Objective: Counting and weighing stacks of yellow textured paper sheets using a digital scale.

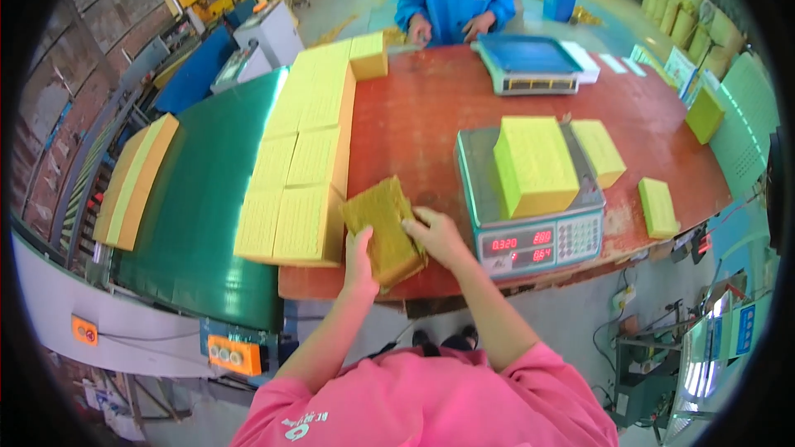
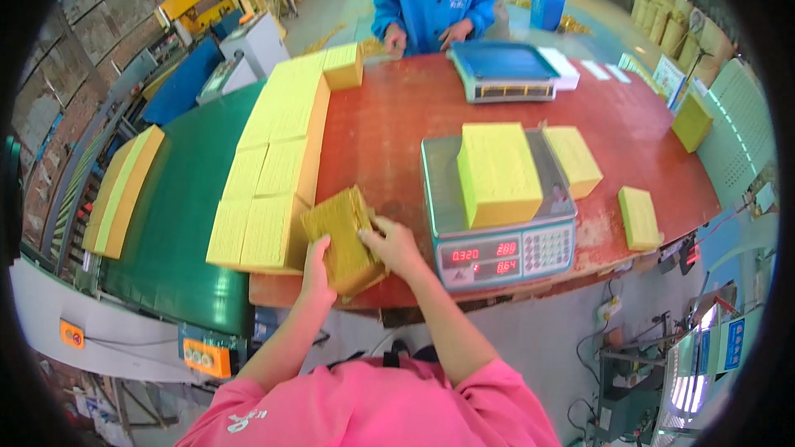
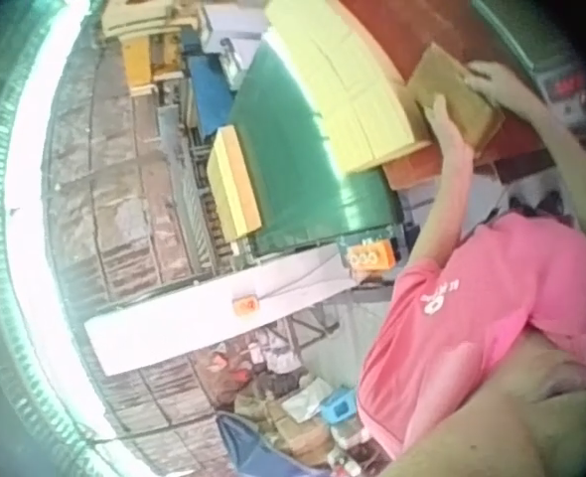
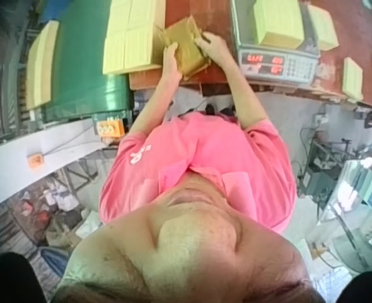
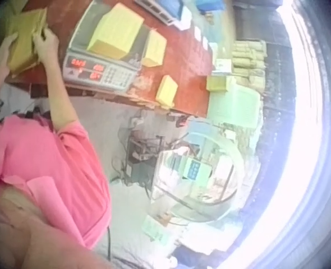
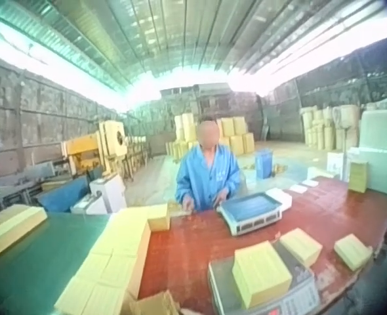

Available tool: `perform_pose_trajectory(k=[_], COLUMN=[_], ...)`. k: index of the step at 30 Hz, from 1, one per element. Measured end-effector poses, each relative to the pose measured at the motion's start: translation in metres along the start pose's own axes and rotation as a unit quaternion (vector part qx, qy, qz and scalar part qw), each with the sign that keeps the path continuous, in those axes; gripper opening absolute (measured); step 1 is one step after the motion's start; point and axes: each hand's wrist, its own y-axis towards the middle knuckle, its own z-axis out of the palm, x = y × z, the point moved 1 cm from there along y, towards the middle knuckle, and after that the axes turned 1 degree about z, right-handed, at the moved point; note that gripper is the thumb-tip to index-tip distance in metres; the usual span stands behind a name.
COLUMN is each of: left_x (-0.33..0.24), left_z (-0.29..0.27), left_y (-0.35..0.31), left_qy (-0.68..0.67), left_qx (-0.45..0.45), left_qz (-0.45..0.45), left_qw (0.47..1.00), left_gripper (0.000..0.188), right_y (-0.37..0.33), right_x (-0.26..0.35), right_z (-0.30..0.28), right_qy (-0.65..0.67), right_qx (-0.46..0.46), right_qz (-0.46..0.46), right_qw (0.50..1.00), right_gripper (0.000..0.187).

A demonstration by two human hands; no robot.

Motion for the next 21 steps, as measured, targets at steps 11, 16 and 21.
perform_pose_trajectory(k=[11, 16, 21], left_x=[0.0028, 0.0069, 0.0011], left_z=[-0.0012, -0.0074, -0.0033], left_y=[0.0020, 0.0069, 0.0029], left_qy=[-0.009, 0.000, -0.008], left_qx=[0.019, -0.005, 0.026], left_qz=[0.003, -0.003, 0.000], left_qw=[1.000, 1.000, 1.000], left_gripper=[0.043, 0.042, 0.043], right_y=[-0.0011, -0.0002, -0.0001], right_x=[-0.0013, -0.0061, -0.0033], right_z=[0.0010, 0.0015, 0.0039], right_qy=[0.005, 0.013, -0.008], right_qx=[0.028, 0.027, 0.013], right_qz=[0.051, 0.054, 0.031], right_qw=[0.998, 0.998, 0.999], right_gripper=[0.050, 0.051, 0.051])
